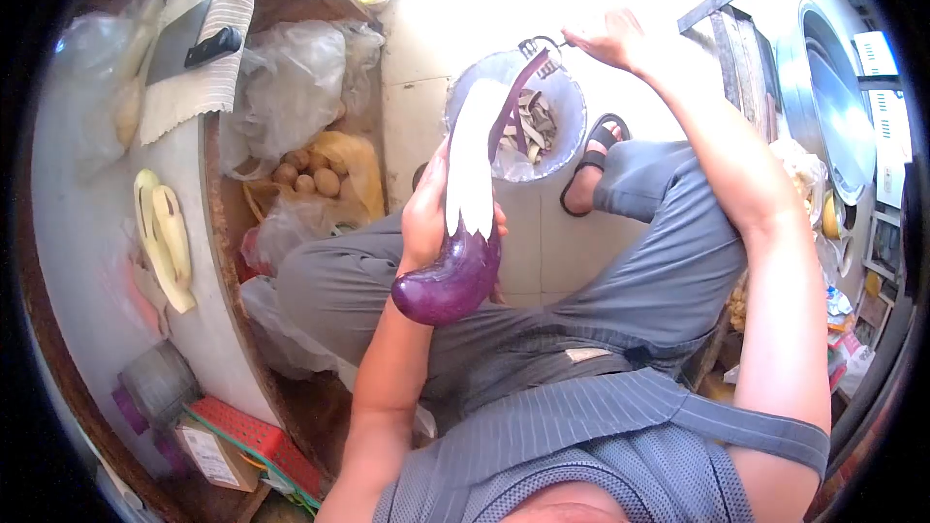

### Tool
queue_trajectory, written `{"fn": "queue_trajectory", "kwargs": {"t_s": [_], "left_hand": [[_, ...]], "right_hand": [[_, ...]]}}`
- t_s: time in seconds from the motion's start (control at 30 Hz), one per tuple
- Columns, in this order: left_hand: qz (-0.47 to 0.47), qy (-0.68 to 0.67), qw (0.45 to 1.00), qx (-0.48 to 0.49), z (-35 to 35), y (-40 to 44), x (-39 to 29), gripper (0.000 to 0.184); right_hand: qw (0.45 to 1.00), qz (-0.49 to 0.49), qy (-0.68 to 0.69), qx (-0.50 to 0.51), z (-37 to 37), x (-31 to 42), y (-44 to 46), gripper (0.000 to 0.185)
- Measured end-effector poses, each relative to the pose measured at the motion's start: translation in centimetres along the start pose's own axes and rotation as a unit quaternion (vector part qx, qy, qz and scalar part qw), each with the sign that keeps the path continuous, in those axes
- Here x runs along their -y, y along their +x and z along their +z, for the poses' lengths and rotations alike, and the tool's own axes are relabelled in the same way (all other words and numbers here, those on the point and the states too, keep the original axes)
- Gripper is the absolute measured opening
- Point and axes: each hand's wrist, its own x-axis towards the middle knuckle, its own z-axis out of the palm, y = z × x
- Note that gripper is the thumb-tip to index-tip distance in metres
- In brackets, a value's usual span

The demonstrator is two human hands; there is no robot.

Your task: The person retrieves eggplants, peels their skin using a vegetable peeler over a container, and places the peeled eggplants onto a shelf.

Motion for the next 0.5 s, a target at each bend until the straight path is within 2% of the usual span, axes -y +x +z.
{"fn": "queue_trajectory", "kwargs": {"t_s": [0.03,0.07,0.13,0.2,0.27,0.3,0.33,0.37,0.4,0.43,0.5], "left_hand": [[-0.005,-0.012,1.0,-0.012,-0.4,0.0,0.1,0.048],[-0.008,-0.025,0.999,-0.024,-0.7,0.2,0.1,0.049],[-0.01,-0.029,0.999,-0.021,-0.9,0.5,0.4,0.051],[-0.017,-0.028,0.999,-0.019,-1.0,0.7,0.5,0.053],[0.004,-0.034,0.999,-0.026,-1.1,0.8,0.7,0.055],[0.004,-0.034,0.999,-0.026,-1.1,0.8,0.7,0.055],[-0.005,-0.029,0.997,-0.069,-1.1,0.7,0.8,0.056],[-0.014,-0.024,0.993,-0.113,-1.1,0.6,0.9,0.057],[-0.015,-0.024,0.993,-0.115,-0.9,0.6,0.9,0.057],[-0.019,-0.04,0.99,-0.132,-0.6,0.6,0.8,0.057],[-0.025,-0.053,0.986,-0.153,0.2,0.3,0.6,0.057]], "right_hand": [[0.995,0.084,0.051,0.036,-0.4,0.0,-0.1,0.045],[0.995,0.082,0.049,0.036,-1.5,1.3,-0.1,0.045],[0.975,0.152,0.155,0.039,-2.3,3.2,-0.1,0.061],[0.975,0.123,0.178,0.043,-2.3,3.9,-0.2,0.065],[0.99,0.095,0.094,0.039,-2.5,4.3,-0.4,0.06],[0.996,0.055,0.068,0.025,-2.3,4.0,-0.1,0.048],[0.996,0.055,0.069,0.026,-2.0,3.9,-0.3,0.048],[1.0,0.0,0.022,-0.015,-1.7,3.7,-0.6,0.043],[0.997,-0.054,-0.026,-0.057,-1.8,3.9,-0.7,0.038],[0.997,-0.053,-0.023,-0.056,-1.8,4.2,-0.6,0.038],[0.979,-0.17,0.003,-0.116,-1.5,5.3,-0.4,0.034]]}}
